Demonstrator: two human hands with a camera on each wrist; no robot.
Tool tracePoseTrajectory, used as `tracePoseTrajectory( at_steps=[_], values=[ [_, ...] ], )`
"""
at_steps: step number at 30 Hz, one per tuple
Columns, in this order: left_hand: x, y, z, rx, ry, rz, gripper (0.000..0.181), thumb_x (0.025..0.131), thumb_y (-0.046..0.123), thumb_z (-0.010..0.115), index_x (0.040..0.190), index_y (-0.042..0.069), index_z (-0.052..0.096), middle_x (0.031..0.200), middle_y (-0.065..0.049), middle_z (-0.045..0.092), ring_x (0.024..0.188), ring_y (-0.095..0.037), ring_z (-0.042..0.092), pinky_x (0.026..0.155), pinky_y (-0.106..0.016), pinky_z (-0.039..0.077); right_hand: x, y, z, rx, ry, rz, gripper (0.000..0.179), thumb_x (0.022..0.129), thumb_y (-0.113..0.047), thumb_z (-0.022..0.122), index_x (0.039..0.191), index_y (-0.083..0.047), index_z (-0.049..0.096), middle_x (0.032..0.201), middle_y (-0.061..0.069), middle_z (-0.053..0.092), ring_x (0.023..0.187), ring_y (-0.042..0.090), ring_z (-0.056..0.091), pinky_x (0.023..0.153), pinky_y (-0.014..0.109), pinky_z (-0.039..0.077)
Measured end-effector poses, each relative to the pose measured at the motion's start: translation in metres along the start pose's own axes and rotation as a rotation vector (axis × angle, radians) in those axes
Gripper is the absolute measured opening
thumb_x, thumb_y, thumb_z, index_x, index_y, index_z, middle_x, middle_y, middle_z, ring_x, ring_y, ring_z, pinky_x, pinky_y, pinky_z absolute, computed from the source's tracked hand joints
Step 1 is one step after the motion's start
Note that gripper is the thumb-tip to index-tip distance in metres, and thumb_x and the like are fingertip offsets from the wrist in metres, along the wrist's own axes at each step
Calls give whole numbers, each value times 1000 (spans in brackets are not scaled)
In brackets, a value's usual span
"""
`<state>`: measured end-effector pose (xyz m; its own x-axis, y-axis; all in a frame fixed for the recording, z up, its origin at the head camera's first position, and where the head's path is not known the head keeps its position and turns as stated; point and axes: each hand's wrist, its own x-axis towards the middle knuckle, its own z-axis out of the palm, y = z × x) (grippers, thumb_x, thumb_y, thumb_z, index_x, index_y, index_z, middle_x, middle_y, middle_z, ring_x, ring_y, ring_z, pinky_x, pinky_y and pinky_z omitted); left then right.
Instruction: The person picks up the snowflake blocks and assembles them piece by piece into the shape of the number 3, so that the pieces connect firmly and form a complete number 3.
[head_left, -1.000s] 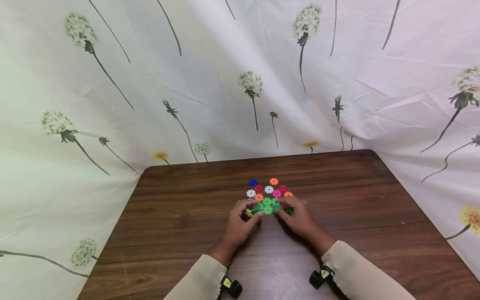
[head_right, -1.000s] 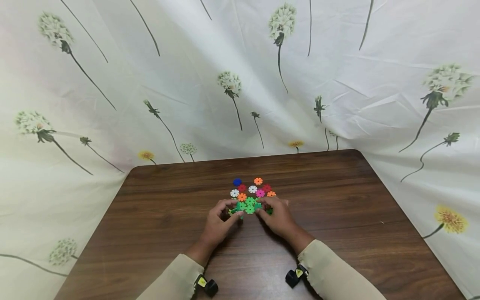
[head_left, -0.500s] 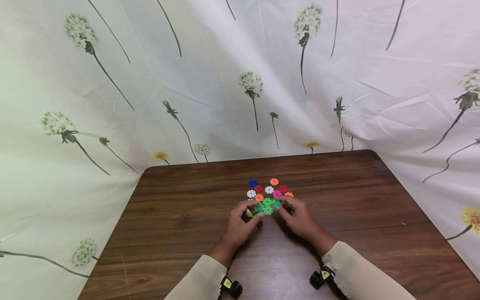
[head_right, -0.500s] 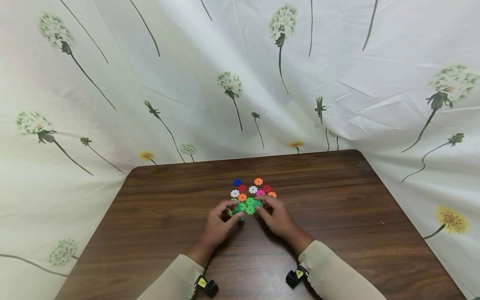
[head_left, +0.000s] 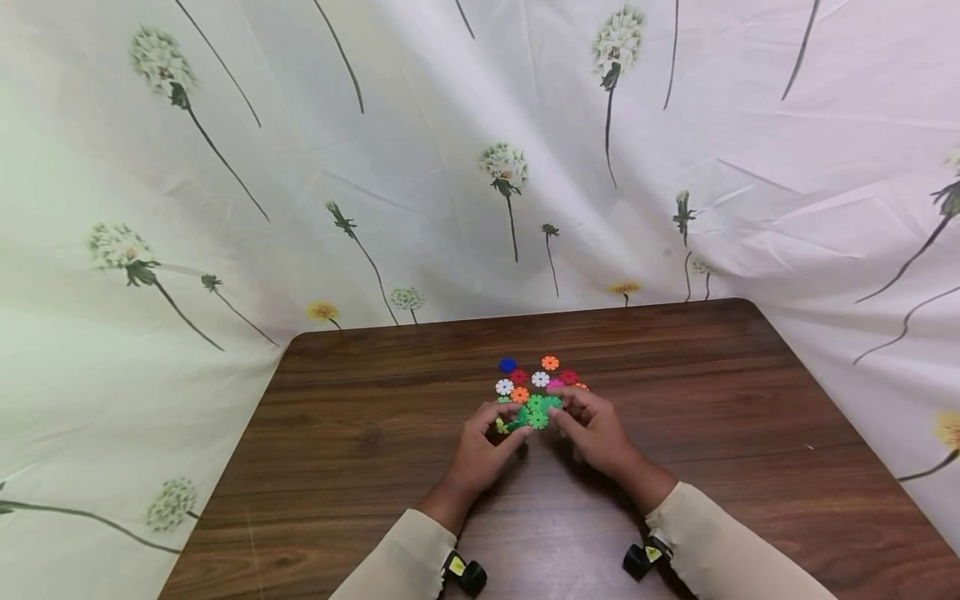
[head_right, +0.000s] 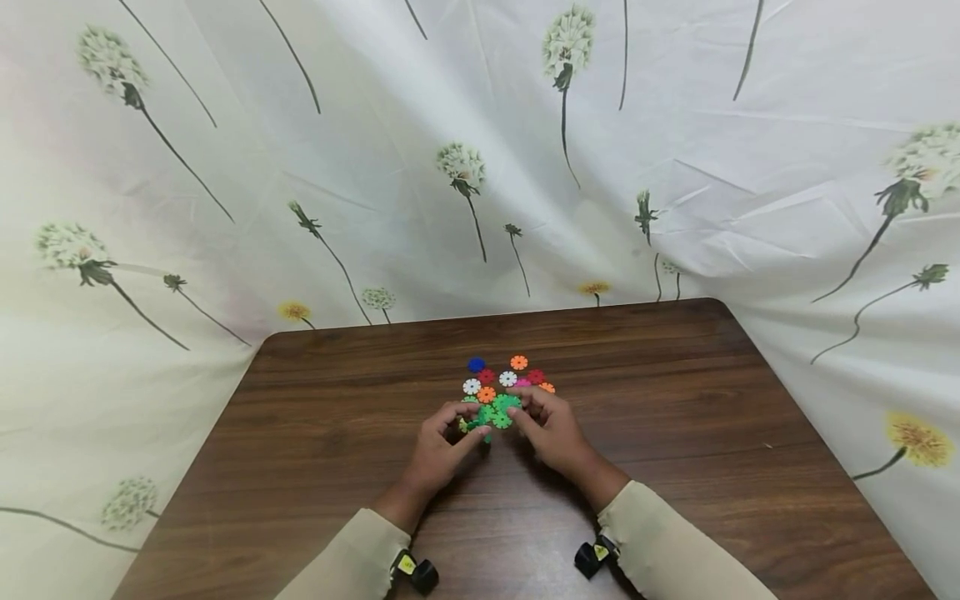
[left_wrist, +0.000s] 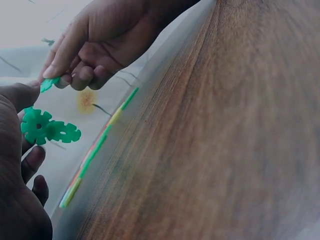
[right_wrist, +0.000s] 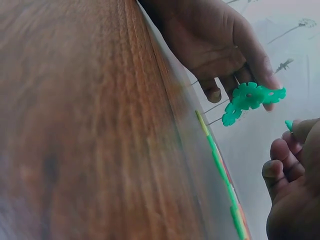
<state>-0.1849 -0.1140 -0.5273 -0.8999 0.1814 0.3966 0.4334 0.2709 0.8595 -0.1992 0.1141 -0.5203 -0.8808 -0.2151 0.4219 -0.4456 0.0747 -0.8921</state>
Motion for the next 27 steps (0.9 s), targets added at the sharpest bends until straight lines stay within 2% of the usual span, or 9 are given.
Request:
tracePoseTrajectory(
  at_steps=[5,10,13,20,27],
  values=[
    [0,1,1,-1,-5,1,30,98,15,84,125,8,77,109,-9,75,98,-11,61,83,-27,53,2,-4,-1,14,-6,-13,28,103,6,70,130,11,68,85,26,66,66,28,67,52,28,55],
    [-1,4,1,-9,-4,11,30,97,14,85,125,7,77,108,-11,74,96,-14,61,79,-27,52,6,-10,-2,23,-12,1,10,103,7,69,111,13,70,80,30,67,66,28,67,55,32,57],
    [-1,5,0,-9,-5,18,30,96,13,85,124,4,77,107,-11,74,95,-14,61,79,-29,52,7,-12,-2,36,-27,8,8,104,8,65,104,16,67,80,33,66,66,26,65,56,33,57],
    [-1,2,0,-3,-4,35,29,97,14,85,124,9,78,108,-10,74,96,-11,60,79,-27,51,9,-16,1,13,-50,1,5,102,12,65,103,16,68,81,35,64,68,30,65,61,28,56],
    [-1,-1,0,-23,-14,35,28,97,13,85,124,8,78,109,-11,74,98,-10,61,81,-24,52,10,-22,3,-9,-59,38,9,106,1,67,104,7,73,84,32,67,72,32,66,64,31,57]
  ],
)
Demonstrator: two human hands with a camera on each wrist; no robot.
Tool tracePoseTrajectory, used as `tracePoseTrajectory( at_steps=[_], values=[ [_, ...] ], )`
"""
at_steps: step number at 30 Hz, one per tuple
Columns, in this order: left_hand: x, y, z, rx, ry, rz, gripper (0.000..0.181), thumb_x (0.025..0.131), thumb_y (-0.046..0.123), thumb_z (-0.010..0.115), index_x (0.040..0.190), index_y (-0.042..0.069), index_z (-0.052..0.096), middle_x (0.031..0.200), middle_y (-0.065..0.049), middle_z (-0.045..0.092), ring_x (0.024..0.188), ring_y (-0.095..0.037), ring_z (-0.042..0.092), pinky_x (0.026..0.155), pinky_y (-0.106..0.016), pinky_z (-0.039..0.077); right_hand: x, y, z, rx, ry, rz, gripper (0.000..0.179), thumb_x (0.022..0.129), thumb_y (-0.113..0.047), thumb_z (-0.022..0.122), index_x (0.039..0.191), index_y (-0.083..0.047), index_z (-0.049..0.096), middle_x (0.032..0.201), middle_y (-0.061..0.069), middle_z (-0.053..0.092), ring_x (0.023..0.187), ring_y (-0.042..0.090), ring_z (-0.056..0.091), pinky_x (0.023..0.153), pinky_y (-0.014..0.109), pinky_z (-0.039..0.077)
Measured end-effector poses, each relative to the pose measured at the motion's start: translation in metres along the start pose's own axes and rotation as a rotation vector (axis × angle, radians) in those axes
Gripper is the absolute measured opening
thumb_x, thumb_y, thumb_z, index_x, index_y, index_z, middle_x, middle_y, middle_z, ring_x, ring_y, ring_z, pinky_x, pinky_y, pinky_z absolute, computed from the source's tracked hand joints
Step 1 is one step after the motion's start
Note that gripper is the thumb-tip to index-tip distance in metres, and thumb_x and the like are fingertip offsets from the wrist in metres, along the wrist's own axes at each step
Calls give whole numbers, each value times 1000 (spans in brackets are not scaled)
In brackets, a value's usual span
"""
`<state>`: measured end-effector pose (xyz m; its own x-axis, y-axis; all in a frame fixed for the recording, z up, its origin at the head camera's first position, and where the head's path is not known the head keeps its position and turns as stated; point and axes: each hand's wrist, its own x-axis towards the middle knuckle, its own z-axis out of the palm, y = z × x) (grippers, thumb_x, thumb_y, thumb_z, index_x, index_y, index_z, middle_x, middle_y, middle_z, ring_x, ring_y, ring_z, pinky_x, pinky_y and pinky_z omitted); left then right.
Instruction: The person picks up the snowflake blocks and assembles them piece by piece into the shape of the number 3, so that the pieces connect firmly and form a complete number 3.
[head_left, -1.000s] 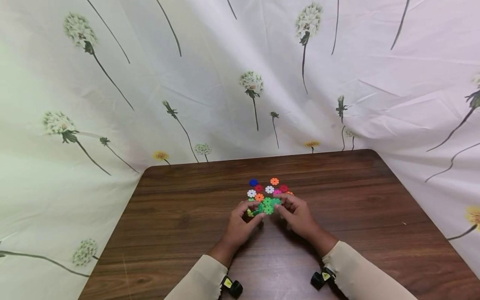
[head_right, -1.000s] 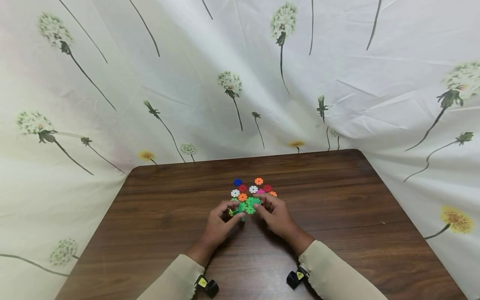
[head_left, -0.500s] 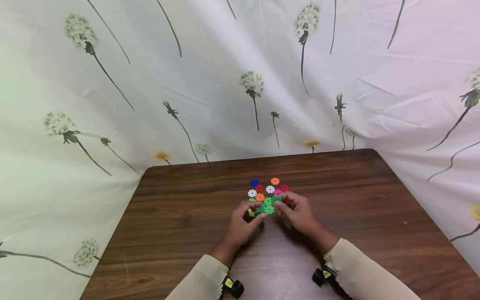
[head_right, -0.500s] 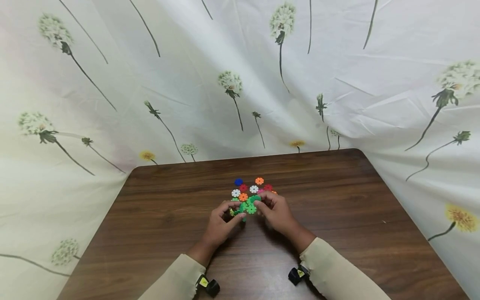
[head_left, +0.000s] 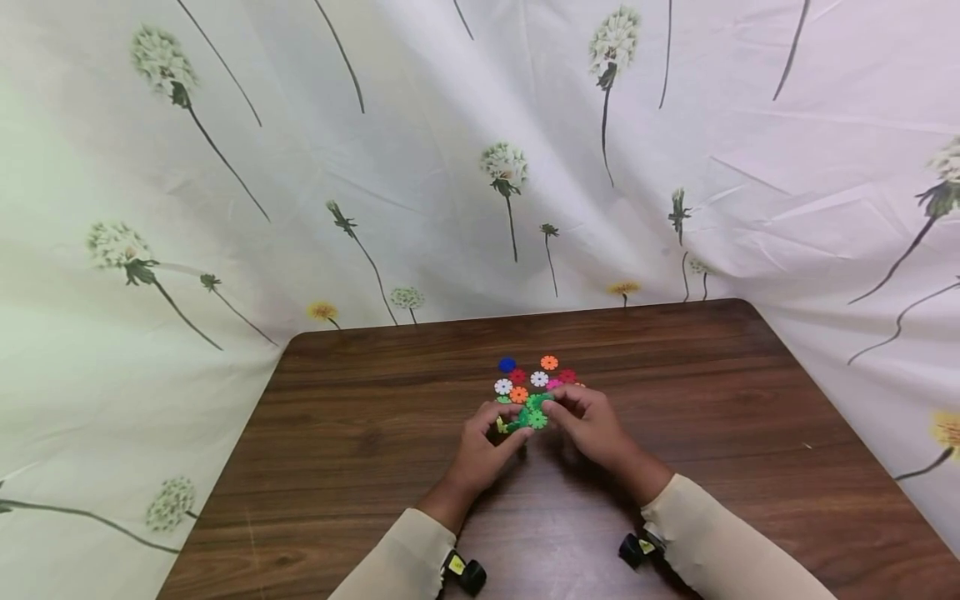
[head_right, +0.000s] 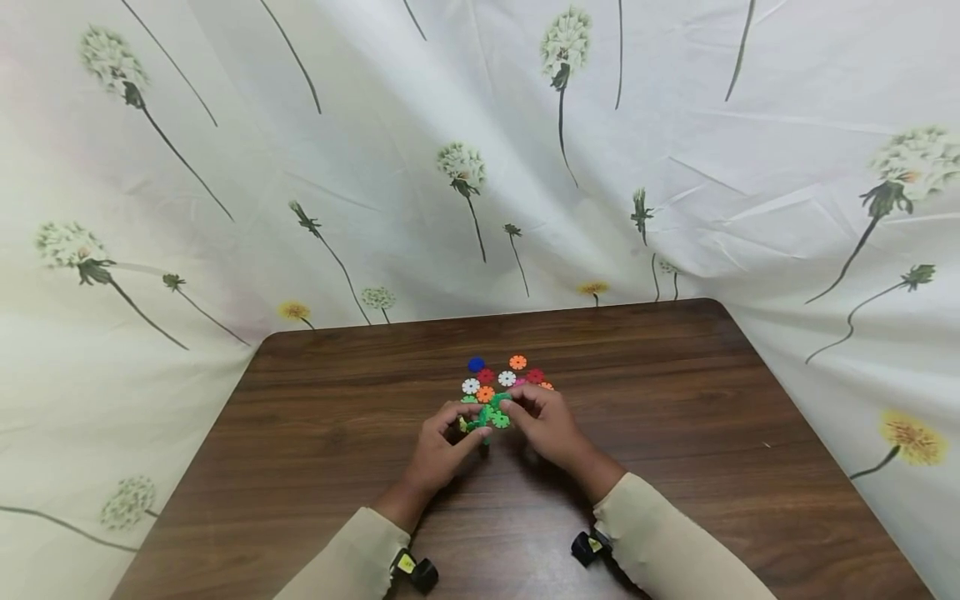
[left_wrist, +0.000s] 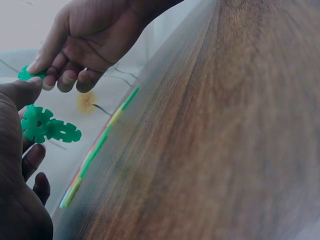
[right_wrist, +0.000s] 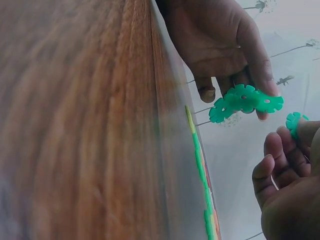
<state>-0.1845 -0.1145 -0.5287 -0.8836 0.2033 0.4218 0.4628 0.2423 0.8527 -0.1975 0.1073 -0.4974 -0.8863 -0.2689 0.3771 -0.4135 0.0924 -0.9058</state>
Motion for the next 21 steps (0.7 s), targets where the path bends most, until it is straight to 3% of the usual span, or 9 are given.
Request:
tracePoseTrajectory(
  at_steps=[6,13,21],
  values=[
    [0,2,0,5,-9,-14,30,96,14,85,125,10,78,110,-10,74,99,-11,62,83,-24,53,0,-1,2,-10,-31,-4,10,108,-3,66,105,2,74,86,30,69,73,35,65,65,24,55],
    [1,4,-1,-14,-20,-28,29,96,13,85,124,9,78,110,-11,74,102,-10,63,87,-24,54,0,-2,4,-8,-17,-19,9,105,-2,69,104,1,77,94,25,76,76,15,68,68,27,60],
    [2,5,-2,-17,-26,2,27,97,10,84,124,9,78,109,-12,74,100,-9,61,84,-22,53,0,2,7,-75,-23,-65,9,104,1,71,103,-1,80,96,18,80,82,3,66,72,20,57]
  ],
)
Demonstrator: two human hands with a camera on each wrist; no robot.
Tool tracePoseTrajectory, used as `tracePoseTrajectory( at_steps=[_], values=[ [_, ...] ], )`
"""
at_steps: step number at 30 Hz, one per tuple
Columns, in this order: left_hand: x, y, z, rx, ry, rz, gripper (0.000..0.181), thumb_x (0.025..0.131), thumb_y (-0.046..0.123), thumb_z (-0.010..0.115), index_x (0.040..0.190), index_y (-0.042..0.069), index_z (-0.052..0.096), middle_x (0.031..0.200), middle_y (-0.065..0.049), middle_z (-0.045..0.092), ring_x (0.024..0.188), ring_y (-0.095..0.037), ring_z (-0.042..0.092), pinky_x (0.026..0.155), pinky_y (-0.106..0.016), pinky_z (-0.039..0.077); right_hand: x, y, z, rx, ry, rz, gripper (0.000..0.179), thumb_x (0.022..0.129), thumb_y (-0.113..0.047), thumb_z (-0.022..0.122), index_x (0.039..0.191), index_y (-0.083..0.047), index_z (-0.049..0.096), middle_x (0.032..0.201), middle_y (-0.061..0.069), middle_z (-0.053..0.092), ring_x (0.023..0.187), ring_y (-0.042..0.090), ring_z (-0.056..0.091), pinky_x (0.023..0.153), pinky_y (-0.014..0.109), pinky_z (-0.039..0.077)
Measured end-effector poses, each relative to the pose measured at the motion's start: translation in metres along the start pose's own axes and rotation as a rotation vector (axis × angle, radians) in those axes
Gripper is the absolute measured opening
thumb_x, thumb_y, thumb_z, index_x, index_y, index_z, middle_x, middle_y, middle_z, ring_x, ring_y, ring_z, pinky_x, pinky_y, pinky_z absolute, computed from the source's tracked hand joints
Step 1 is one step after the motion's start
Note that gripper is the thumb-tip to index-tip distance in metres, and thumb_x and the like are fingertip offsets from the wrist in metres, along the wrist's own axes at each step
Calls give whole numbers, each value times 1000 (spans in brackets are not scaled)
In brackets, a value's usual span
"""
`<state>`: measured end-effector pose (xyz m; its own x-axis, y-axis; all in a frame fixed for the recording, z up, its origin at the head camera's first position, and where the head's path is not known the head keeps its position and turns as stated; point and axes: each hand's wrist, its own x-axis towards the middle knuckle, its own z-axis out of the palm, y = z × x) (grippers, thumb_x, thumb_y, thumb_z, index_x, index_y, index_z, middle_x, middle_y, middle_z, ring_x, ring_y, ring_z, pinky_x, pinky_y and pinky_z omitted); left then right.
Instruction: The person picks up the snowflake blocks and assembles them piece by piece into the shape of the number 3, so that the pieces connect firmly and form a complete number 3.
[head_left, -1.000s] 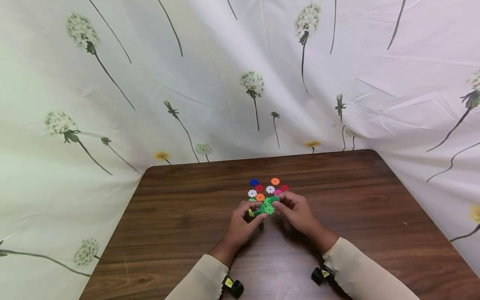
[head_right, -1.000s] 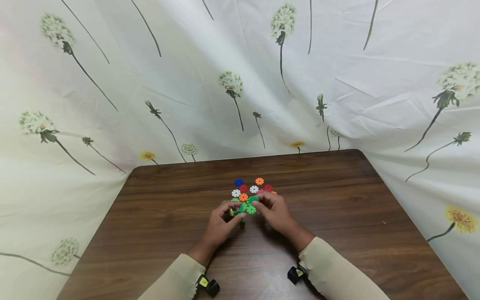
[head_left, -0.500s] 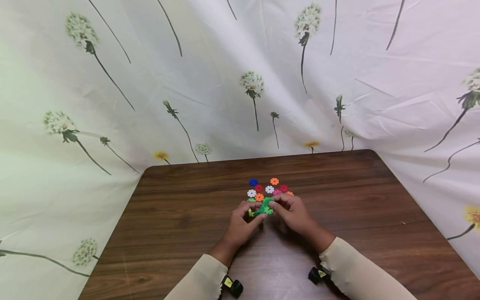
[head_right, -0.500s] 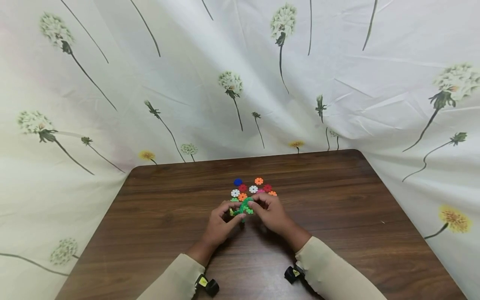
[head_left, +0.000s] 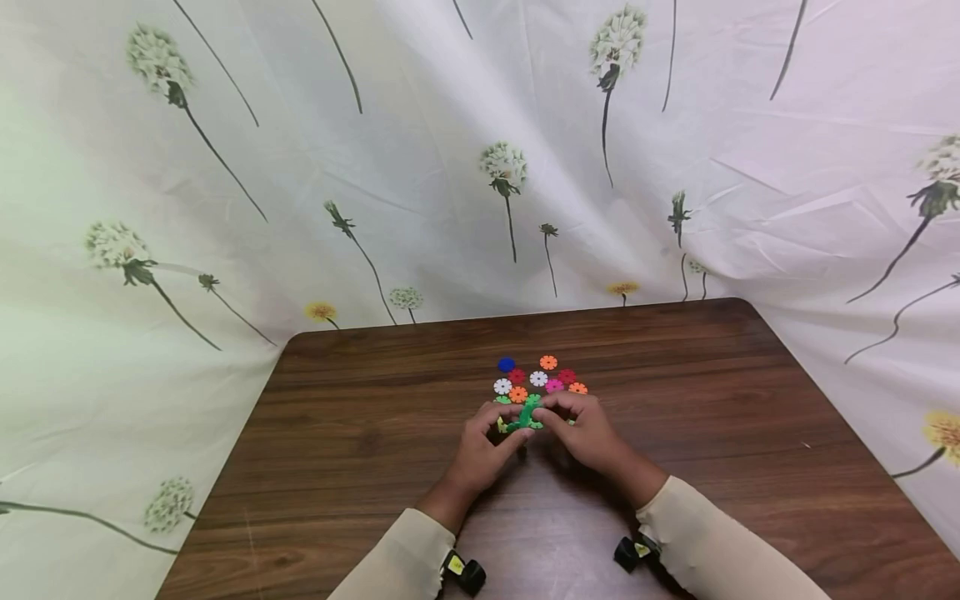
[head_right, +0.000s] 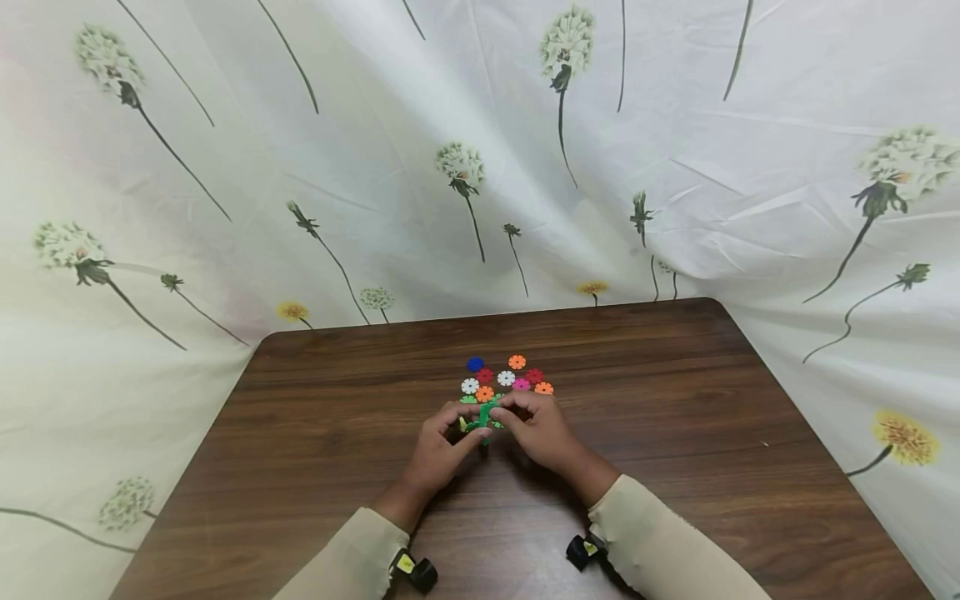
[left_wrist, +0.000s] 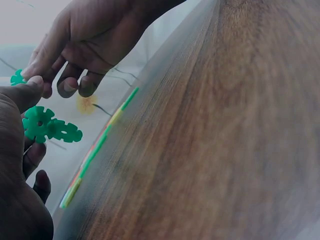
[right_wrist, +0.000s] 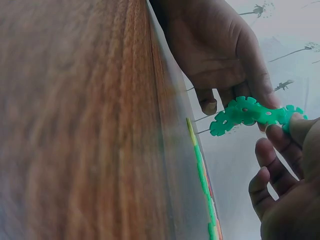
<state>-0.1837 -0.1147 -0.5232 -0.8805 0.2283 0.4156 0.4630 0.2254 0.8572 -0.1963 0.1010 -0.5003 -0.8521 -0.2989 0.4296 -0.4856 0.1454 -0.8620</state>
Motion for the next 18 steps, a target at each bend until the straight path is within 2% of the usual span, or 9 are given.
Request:
tracePoseTrajectory(
  at_steps=[8,14,18],
  values=[
    [2,0,0,30,-10,80,26,97,8,83,122,7,81,112,-8,81,104,-25,67,88,-29,58,-1,-3,3,-81,30,-63,9,100,4,74,95,1,81,87,15,80,75,2,60,66,22,55],
    [2,0,1,51,-27,103,24,98,6,81,122,5,81,115,-8,81,107,-18,68,91,-25,58,-2,-5,4,-158,24,-93,9,99,2,77,92,-2,81,88,16,80,76,1,62,67,23,57],
    [1,-1,2,46,-24,89,25,98,7,81,123,4,81,114,-10,81,106,-22,68,92,-28,59,-2,-4,4,-187,21,-100,8,98,3,78,92,-2,82,89,15,81,78,2,66,68,23,58]
  ],
)
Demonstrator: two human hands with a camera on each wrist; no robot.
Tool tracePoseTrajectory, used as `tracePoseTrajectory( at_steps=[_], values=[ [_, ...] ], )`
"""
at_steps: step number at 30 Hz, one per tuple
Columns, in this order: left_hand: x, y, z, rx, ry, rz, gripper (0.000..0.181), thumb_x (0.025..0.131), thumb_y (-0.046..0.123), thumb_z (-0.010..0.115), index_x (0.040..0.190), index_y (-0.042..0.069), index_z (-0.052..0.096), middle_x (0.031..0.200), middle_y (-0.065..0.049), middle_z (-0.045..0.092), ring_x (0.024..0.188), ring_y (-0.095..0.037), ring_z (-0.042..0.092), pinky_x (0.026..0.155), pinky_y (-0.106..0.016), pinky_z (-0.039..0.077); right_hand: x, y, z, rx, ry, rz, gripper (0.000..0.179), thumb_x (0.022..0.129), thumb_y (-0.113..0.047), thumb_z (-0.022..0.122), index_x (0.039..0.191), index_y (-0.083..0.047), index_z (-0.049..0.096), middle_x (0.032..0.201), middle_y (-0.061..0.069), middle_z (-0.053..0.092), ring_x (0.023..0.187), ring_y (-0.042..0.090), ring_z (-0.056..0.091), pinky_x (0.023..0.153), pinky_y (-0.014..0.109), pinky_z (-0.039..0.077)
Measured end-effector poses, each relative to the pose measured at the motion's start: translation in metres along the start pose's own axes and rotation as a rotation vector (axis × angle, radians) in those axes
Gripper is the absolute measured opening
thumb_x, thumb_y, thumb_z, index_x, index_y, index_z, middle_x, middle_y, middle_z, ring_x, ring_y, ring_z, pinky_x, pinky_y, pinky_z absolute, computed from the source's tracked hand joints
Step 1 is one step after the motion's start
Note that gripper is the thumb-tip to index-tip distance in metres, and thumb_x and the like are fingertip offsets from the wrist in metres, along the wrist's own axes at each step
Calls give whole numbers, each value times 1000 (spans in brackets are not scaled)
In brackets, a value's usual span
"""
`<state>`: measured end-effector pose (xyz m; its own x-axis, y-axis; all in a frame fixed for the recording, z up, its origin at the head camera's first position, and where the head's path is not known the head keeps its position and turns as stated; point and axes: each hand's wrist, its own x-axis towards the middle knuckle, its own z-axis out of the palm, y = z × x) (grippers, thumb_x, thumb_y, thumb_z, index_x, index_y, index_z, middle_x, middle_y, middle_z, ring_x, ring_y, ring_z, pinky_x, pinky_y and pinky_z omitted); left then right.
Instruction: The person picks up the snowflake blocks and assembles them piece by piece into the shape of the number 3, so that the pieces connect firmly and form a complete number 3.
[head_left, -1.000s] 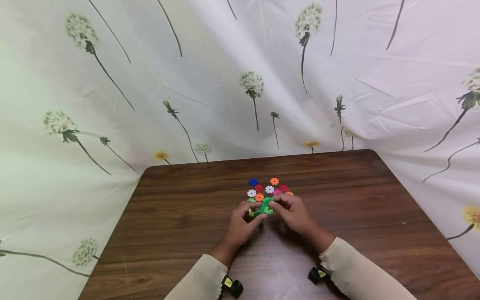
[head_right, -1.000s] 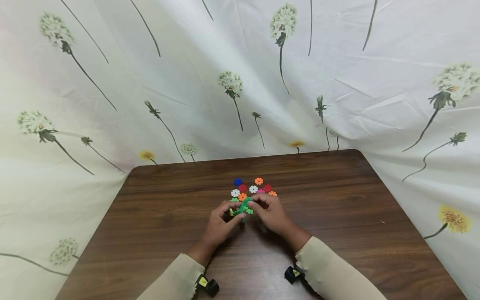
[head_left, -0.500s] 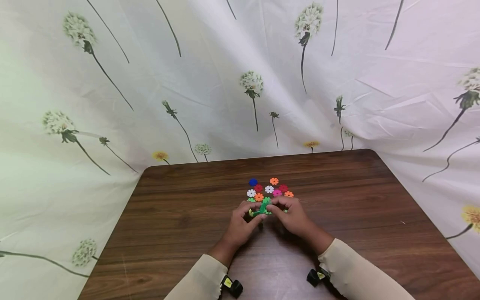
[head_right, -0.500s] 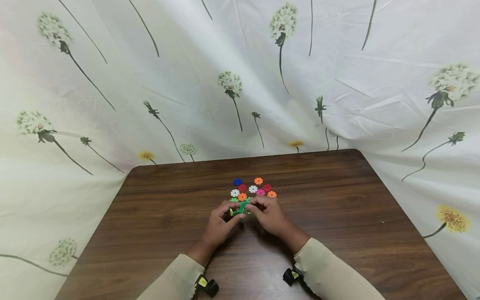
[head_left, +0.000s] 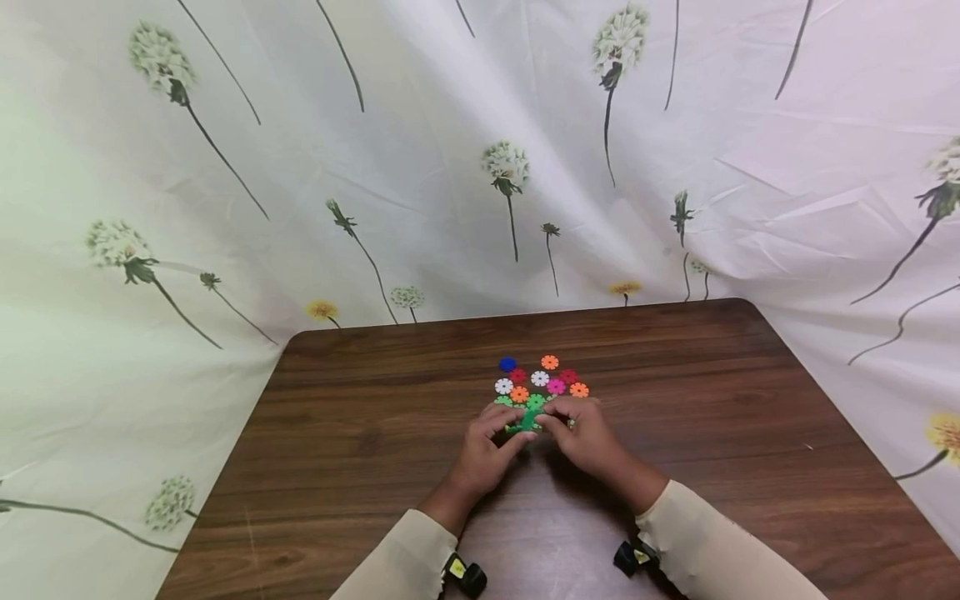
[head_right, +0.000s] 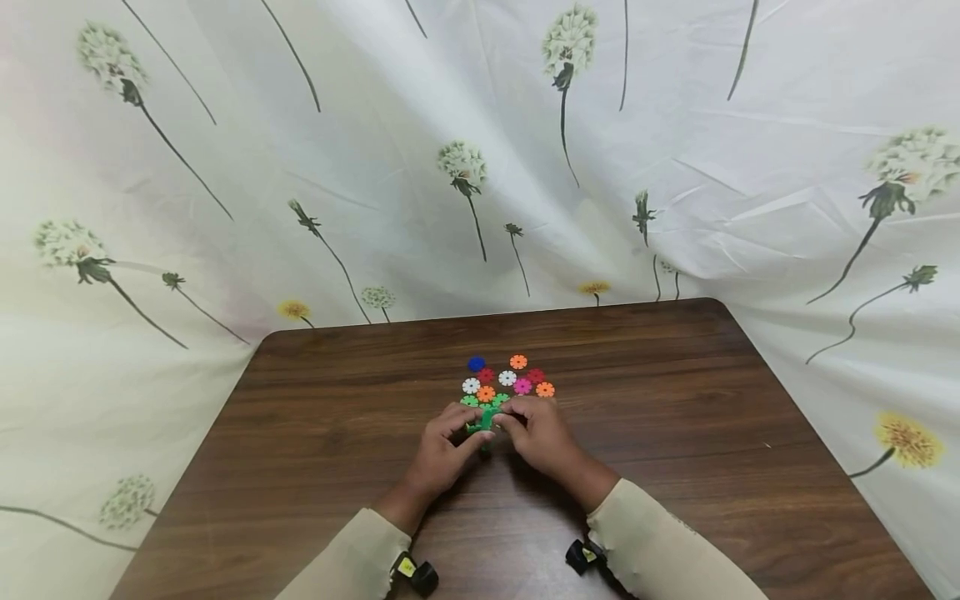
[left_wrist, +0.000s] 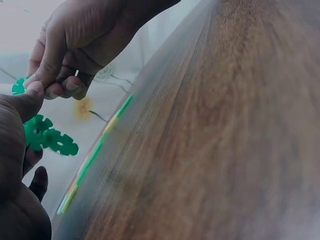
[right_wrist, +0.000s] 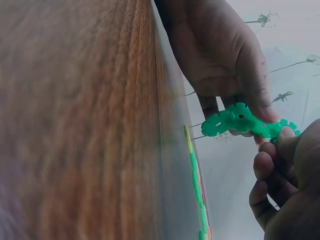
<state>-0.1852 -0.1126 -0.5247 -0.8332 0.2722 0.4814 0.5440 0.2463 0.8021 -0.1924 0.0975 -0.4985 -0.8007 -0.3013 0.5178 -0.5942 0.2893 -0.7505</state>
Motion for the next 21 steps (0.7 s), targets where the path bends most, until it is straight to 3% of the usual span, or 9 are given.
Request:
tracePoseTrajectory(
  at_steps=[6,12,17,21],
  values=[
    [-1,0,0,-52,18,-73,28,99,11,81,127,7,80,118,-10,79,109,-20,68,93,-31,59,2,-1,1,54,31,45,8,98,6,75,98,1,81,91,18,82,82,2,69,74,21,61],
    [-1,2,2,-83,48,-79,26,99,10,81,125,10,80,113,-11,77,100,-12,64,82,-23,56,1,1,1,124,90,85,4,99,0,77,99,2,81,91,18,82,81,2,70,72,20,60],
    [-1,3,3,-80,59,-82,25,100,11,81,125,8,79,115,-13,78,102,-12,67,85,-24,57,0,3,-1,120,66,88,4,100,1,76,99,3,79,91,18,81,79,2,67,71,21,58],
    [-1,5,2,-67,49,-124,28,100,14,82,127,8,78,117,-13,77,105,-15,68,89,-25,57,0,2,-1,132,45,111,8,102,-2,75,101,6,77,92,23,80,80,1,66,72,21,58]
  ],
)
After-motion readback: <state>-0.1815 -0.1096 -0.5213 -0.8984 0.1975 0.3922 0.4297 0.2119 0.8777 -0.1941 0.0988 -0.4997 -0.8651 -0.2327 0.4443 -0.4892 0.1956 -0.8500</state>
